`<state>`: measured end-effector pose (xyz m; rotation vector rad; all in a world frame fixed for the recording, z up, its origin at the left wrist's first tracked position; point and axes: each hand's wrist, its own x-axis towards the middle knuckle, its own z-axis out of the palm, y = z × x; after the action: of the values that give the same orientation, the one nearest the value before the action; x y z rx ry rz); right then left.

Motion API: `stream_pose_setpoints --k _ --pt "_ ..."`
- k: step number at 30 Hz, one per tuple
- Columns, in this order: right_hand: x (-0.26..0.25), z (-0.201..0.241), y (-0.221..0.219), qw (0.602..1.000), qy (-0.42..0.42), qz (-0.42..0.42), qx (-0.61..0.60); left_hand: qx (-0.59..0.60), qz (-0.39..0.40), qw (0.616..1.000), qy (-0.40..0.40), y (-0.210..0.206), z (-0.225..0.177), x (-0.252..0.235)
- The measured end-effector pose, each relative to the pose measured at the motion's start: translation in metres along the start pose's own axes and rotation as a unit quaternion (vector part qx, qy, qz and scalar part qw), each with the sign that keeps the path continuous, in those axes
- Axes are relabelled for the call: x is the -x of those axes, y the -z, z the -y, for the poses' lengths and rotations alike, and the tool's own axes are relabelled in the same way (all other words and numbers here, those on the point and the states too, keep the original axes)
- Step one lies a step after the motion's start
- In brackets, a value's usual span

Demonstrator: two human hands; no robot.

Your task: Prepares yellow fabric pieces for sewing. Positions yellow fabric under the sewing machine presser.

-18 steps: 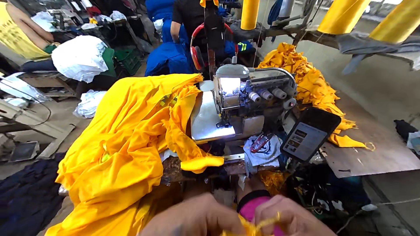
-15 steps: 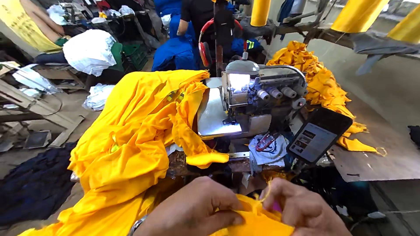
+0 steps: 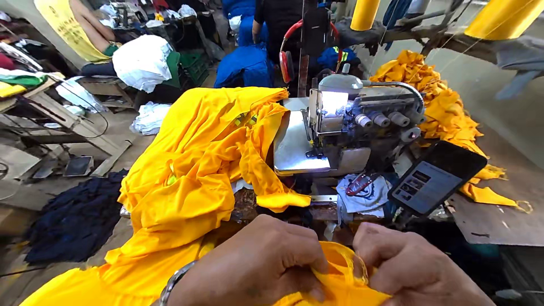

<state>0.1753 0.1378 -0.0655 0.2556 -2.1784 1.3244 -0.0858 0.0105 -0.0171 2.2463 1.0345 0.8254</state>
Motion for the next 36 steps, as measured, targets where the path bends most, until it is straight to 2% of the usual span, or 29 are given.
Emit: stream_pose_setpoints --k 3,6,8,10,12,13,14,15,16,17,18,19,21,24,26,31,36 --pt "-0.002 -0.001 0.003 0.999 0.024 -0.017 -0.026 -0.051 0.025 0.998 0.026 0.000 0.009 0.005" --pt "-0.003 -0.008 0.000 0.997 0.034 -0.003 -0.076 0.057 0.033 0.997 -0.044 0.008 0.004 0.005" --pt "-0.005 -0.006 0.001 0.992 0.044 0.020 -0.120 0.124 0.074 0.987 -0.074 0.014 0.003 0.006" --pt "-0.004 -0.001 0.007 0.985 0.032 0.064 -0.158 0.093 0.123 0.987 -0.050 0.018 0.007 0.010" --pt "-0.003 0.000 0.015 0.983 -0.004 0.100 -0.151 0.052 0.106 0.992 -0.036 0.024 0.006 0.012" --pt "-0.004 0.000 0.013 0.990 -0.026 0.070 -0.119 0.022 0.049 0.998 -0.031 0.023 0.003 0.011" --pt "-0.006 -0.001 0.005 0.997 -0.051 -0.025 -0.055 -0.045 -0.056 0.997 -0.013 0.018 0.000 0.008" --pt "-0.012 -0.005 -0.008 0.982 -0.075 -0.166 0.045 -0.137 -0.200 0.970 0.005 0.007 0.002 0.000" --pt "-0.023 -0.012 -0.020 0.940 -0.078 -0.302 0.141 -0.208 -0.324 0.923 0.016 -0.003 0.008 -0.009" --pt "-0.033 -0.019 -0.027 0.895 -0.071 -0.393 0.199 -0.261 -0.409 0.874 0.024 -0.012 0.014 -0.017" --pt "-0.041 -0.023 -0.030 0.866 -0.061 -0.438 0.233 -0.293 -0.454 0.841 0.033 -0.019 0.018 -0.023" --pt "-0.047 -0.025 -0.031 0.854 -0.050 -0.455 0.247 -0.308 -0.471 0.825 0.041 -0.026 0.021 -0.026" --pt "-0.045 -0.027 -0.030 0.855 -0.059 -0.432 0.281 -0.315 -0.458 0.828 0.067 -0.035 0.025 -0.025" --pt "-0.039 -0.033 -0.022 0.870 -0.066 -0.353 0.337 -0.275 -0.378 0.879 0.096 -0.033 0.029 -0.015" --pt "-0.034 -0.037 -0.023 0.878 -0.071 -0.305 0.363 -0.259 -0.349 0.894 0.106 -0.036 0.035 -0.006" --pt "-0.016 -0.057 -0.038 0.885 -0.097 -0.220 0.399 -0.262 -0.347 0.887 0.157 -0.059 0.054 0.020" --pt "-0.005 -0.088 -0.058 0.915 -0.174 -0.192 0.308 -0.161 -0.354 0.888 0.247 -0.089 0.080 0.050"
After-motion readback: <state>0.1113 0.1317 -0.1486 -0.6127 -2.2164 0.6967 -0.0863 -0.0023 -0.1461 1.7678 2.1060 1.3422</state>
